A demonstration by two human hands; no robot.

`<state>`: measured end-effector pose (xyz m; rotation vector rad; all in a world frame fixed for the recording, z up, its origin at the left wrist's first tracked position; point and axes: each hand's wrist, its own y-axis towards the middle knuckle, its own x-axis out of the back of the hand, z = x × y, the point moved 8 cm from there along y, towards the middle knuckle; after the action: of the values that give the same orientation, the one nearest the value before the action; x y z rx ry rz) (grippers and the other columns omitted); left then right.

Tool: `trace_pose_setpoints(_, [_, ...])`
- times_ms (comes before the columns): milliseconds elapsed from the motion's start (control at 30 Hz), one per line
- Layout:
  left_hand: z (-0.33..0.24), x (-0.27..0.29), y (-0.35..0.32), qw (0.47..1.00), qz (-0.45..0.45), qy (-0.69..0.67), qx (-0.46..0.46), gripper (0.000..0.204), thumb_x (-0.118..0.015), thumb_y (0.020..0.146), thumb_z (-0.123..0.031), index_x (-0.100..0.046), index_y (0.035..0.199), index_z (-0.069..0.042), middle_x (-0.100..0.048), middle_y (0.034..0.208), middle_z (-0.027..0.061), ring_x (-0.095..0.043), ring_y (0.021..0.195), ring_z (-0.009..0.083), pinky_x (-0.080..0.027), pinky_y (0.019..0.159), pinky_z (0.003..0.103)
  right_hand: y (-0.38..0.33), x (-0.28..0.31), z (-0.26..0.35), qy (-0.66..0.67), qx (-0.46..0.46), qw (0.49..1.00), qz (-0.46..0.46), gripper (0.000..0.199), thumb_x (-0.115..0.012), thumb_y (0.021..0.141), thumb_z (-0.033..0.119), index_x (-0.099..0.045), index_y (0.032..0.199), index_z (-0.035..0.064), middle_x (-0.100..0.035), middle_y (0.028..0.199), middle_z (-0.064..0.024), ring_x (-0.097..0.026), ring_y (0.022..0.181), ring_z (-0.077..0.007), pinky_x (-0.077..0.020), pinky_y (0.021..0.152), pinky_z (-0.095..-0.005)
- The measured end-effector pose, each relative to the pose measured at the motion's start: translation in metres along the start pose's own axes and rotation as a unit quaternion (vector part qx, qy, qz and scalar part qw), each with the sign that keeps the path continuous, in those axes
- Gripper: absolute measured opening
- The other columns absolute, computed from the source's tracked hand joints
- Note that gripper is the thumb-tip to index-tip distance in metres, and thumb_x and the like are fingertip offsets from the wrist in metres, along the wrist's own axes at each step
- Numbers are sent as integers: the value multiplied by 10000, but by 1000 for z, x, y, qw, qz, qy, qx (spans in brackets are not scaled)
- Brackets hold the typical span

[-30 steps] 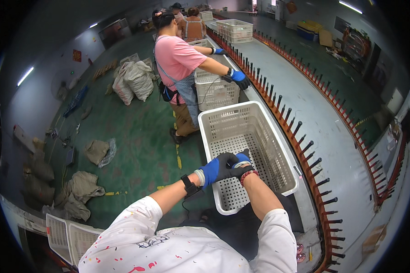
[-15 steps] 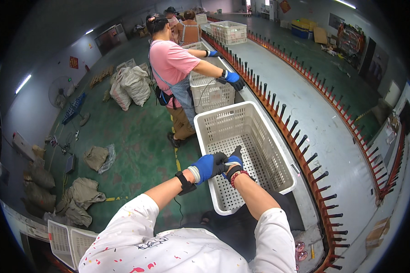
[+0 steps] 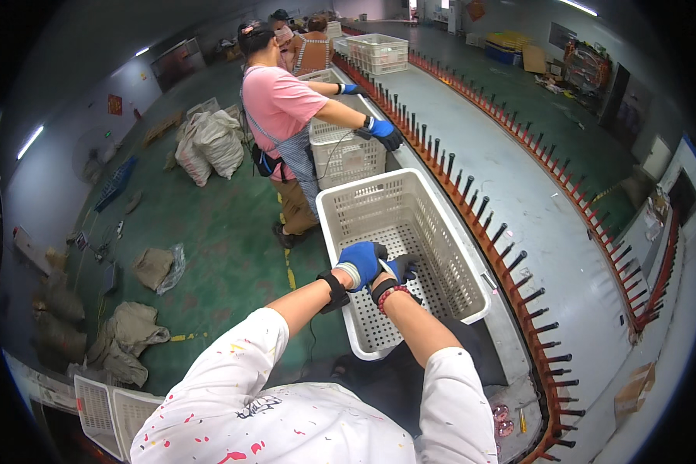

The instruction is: Collecting pink ornaments from a production rack and placing them into a white plastic basket.

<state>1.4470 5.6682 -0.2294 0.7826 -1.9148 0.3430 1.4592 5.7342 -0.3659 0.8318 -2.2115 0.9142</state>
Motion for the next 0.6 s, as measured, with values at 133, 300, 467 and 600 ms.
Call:
trace_pose_setpoints(133, [35,-17,-1,983,-1,-163,89,240,-603,700,-185,-686,899,-78,-658,907,177,-645,796,320,-502,722,364,-35,34,-1,-21,73,996,-43,377,-432,884,502,-606,1094,243,-628,1080,34,-530,1027,-108,-375,935,-338])
trace_pose_setpoints(300, [7,-27,5,970,116,-213,18,239,-627,707,-125,-651,923,-25,-640,783,80,-609,666,179,-489,608,304,-42,32,-5,-158,151,970,-105,417,-429,878,521,-587,1159,256,-617,1127,24,-542,1029,-110,-375,926,-336])
trace_pose_setpoints(467, [17,-35,-7,909,229,-345,41,369,-640,725,-177,-592,1057,-20,-626,841,87,-605,648,160,-497,571,273,-46,36,-12,-73,134,986,-64,461,-414,877,539,-567,1197,244,-602,1165,18,-538,1063,-140,-357,933,-411])
trace_pose_setpoints(600, [14,-22,-13,939,168,-287,82,338,-639,744,-211,-610,1028,-32,-636,829,105,-620,656,196,-497,582,317,-48,34,-17,-4,117,993,-24,498,-401,876,553,-552,1228,235,-590,1196,12,-535,1091,-164,-342,938,-471])
